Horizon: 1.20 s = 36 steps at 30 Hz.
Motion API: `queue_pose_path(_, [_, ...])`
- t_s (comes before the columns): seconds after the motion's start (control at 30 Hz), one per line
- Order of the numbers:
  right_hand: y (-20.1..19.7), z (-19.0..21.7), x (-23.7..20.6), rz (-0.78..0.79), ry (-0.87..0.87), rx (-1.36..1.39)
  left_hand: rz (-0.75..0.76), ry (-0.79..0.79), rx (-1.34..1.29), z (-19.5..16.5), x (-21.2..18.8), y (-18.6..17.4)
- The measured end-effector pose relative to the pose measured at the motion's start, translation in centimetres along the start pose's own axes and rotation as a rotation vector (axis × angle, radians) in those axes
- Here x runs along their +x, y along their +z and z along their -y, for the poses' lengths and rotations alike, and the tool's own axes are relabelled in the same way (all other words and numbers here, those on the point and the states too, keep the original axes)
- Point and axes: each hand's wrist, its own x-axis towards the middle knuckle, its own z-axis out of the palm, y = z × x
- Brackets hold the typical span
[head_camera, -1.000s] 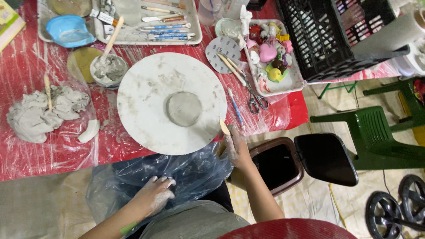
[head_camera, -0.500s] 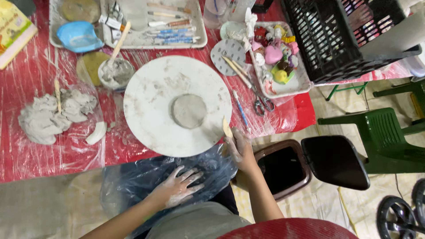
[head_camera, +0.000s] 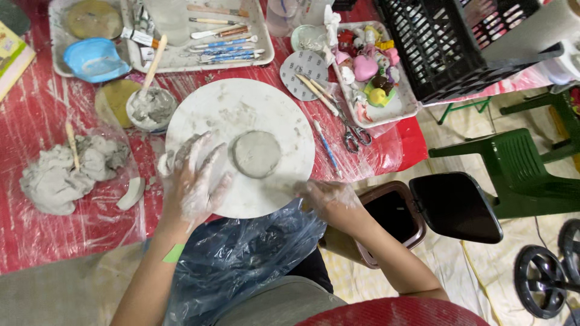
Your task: The person shapes a flat clay disc on a round white bat at a work table, rotating it and smoothing the edges with a wooden stick tool while holding it steady with the other hand. They occasionally reach into a bowl of slip and press clay scraps aside on the plastic-covered table.
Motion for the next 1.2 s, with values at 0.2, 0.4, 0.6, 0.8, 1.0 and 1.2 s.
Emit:
queue_pose_path(0.2, [0.4, -0.9, 1.3, 0.036, -0.377, -0.662, 0.142, -0.077, -0.018, -1.4, 1.3, 0.6])
queue_pose_path(0.4, [0.4, -0.8, 3.0, 0.007, -0.376, -0.556, 0.175, -0.050, -0.002, -0.9, 1.3, 0.7])
queue_pose_path(0.6, [1.6, -0.9, 2.7, -0.222, -0.613, -0.872, 0.163, -0.004, -0.006, -0.7, 1.4, 0.7])
queue_pose_path(0.8, [-1.4, -3.1, 4.3, -0.021, -0.282, -0.585, 0.186, 0.020, 0.136, 2.3, 3.1, 0.2])
queue_pose_path(1.0, [-1.5, -2.6, 9.5, -0.472, -0.198, -0.511, 0.285, -0.088, 0.119, -0.9, 2.5, 2.5])
queue_pose_path(1.2, [3.9, 0.3, 10.6, -0.348, -0.139, -0.954, 0.200, -0.186, -0.059, -3.1, 1.7, 2.4])
